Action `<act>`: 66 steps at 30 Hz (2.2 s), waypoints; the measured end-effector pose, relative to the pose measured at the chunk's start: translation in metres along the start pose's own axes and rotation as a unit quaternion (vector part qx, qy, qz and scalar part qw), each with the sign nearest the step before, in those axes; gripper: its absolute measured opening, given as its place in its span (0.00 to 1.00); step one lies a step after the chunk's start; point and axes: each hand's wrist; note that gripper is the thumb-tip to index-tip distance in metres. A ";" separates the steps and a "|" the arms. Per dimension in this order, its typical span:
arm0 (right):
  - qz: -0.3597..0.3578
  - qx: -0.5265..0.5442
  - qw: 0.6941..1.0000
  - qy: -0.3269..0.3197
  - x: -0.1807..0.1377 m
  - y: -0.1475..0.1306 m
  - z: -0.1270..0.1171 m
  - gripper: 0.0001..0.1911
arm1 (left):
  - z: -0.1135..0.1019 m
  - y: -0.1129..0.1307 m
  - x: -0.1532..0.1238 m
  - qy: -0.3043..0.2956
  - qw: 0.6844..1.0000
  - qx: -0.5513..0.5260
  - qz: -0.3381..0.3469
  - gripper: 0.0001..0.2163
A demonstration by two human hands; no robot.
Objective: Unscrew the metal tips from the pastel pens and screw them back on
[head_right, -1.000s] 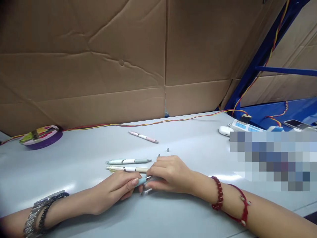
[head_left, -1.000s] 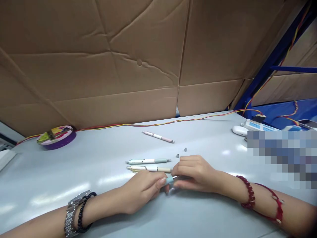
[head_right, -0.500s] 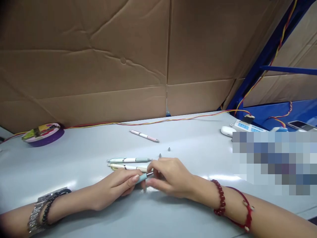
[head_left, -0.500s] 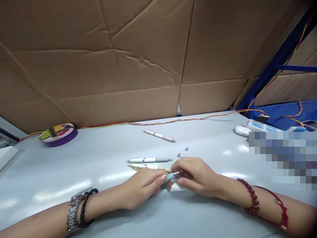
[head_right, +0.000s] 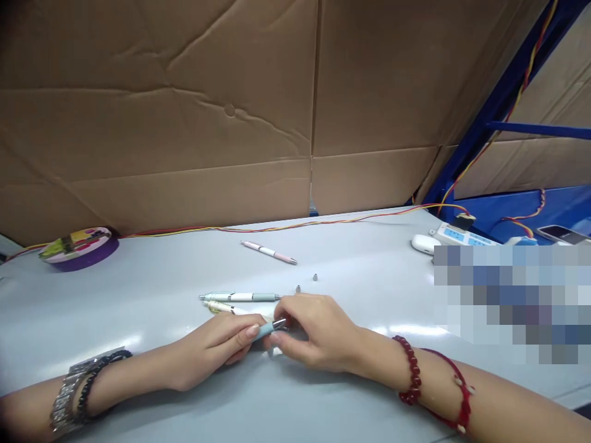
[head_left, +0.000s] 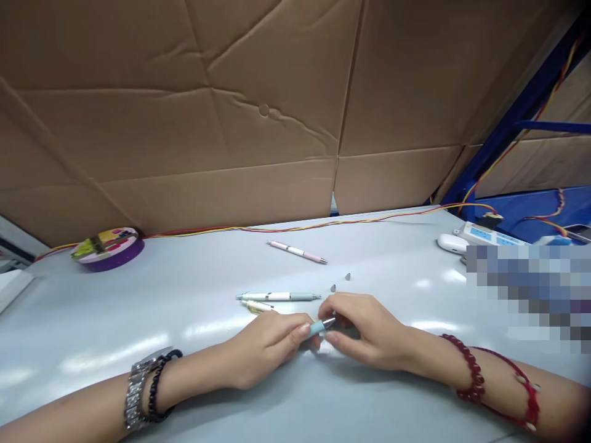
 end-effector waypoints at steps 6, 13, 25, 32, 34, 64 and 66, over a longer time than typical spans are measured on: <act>0.010 0.017 0.999 0.028 -0.002 0.001 0.003 0.13 | 0.000 0.001 -0.001 0.015 1.000 -0.012 -0.015 0.19; -0.016 0.016 0.999 0.048 0.001 0.003 -0.002 0.10 | -0.001 0.002 -0.001 -0.005 1.000 0.006 0.002 0.20; -0.049 0.023 0.998 0.032 0.003 -0.003 -0.008 0.13 | -0.002 0.000 -0.002 0.004 0.999 0.037 0.015 0.17; -0.148 0.002 0.984 0.100 0.002 0.005 -0.008 0.05 | -0.001 0.000 -0.001 0.008 1.000 0.029 0.004 0.16; -0.148 0.002 0.984 0.102 0.003 0.007 -0.009 0.05 | -0.001 0.000 -0.002 0.023 0.999 0.026 -0.006 0.14; 0.136 -0.221 0.963 -0.069 0.004 0.027 -0.075 0.20 | 0.004 -0.013 -0.007 0.053 0.976 0.152 0.144 0.13; 0.147 -0.282 0.940 -0.125 0.001 0.033 -0.063 0.17 | 0.006 -0.016 -0.006 0.101 0.951 0.209 0.205 0.12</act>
Point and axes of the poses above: each hand's wrist, its own x-axis towards the middle knuckle, its own z-axis out of the palm, y = z × x, and after that the axes turned 7 degrees about y, right-handed
